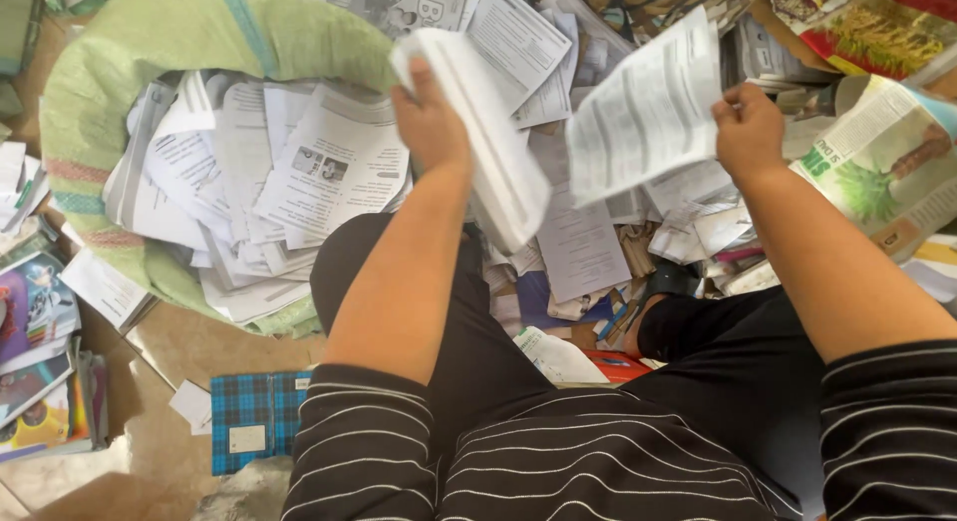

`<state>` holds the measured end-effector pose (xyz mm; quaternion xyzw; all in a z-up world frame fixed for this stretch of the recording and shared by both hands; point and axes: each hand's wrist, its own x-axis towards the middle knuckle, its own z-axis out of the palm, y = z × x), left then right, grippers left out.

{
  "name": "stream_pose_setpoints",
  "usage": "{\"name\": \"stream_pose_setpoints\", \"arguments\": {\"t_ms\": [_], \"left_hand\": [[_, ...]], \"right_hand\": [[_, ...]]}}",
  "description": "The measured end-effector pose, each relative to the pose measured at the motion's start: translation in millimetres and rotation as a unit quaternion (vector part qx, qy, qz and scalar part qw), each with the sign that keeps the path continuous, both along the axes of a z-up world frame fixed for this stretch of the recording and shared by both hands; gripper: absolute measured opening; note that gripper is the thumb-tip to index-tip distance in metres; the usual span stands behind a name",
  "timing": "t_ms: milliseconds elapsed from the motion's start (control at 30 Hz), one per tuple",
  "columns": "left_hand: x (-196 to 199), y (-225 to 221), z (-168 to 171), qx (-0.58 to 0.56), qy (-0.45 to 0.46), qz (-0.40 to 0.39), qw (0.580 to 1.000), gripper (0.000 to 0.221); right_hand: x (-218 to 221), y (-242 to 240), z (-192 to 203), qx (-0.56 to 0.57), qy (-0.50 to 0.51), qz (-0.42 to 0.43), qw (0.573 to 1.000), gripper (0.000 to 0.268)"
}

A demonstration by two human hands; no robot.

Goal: The person sorts through a large pile of papers by hand, flipping through them, then placing individual papers into a pile, a sack, or a box, aligning the papers as they go.

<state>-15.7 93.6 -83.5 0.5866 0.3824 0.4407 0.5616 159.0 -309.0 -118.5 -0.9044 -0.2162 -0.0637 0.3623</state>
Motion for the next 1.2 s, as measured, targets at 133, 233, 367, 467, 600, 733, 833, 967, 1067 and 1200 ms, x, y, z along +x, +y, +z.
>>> {"name": "stream_pose_setpoints", "arguments": {"t_ms": [133, 233, 367, 467, 600, 733, 833, 967, 1067, 1200], "left_hand": [[1, -38, 15, 0.015, 0.07, -0.019, 0.997, 0.064], [-5, -62, 22, 0.037, 0.061, -0.075, 0.995, 0.059], [-8, -75, 31, 0.057, 0.127, -0.151, 0.979, 0.051], [-9, -76, 35, 0.047, 0.163, -0.19, 0.967, 0.048], [-13, -83, 46, -0.011, 0.105, -0.273, 0.956, 0.045], [-7, -95, 42, -0.028, 0.053, -0.311, 0.948, 0.042], [-5, -108, 48, -0.04, -0.025, -0.372, 0.927, 0.038], [-2, -123, 52, -0.245, -0.08, -0.464, 0.847, 0.039], [2, -132, 51, -0.23, -0.065, -0.509, 0.827, 0.038], [4, -141, 54, -0.2, -0.04, -0.535, 0.82, 0.032]], "right_hand": [[12, 81, 11, 0.015, -0.028, 0.02, 0.999, 0.012], [23, 130, 10, 0.062, -0.056, 0.021, 0.996, 0.01], [44, 177, -9, 0.195, -0.008, 0.009, 0.981, 0.013], [25, 192, -3, 0.241, 0.048, 0.025, 0.969, 0.022], [-45, 178, 36, 0.213, 0.235, 0.054, 0.947, 0.028], [-102, 150, 96, 0.229, 0.322, 0.125, 0.91, 0.037], [-122, 133, 127, 0.203, 0.347, 0.199, 0.894, 0.053], [-126, 107, 126, 0.163, 0.316, 0.197, 0.914, 0.066], [-122, 91, 117, 0.187, 0.311, 0.177, 0.915, 0.064], [-117, 77, 111, 0.294, 0.347, 0.185, 0.871, 0.059]]}}
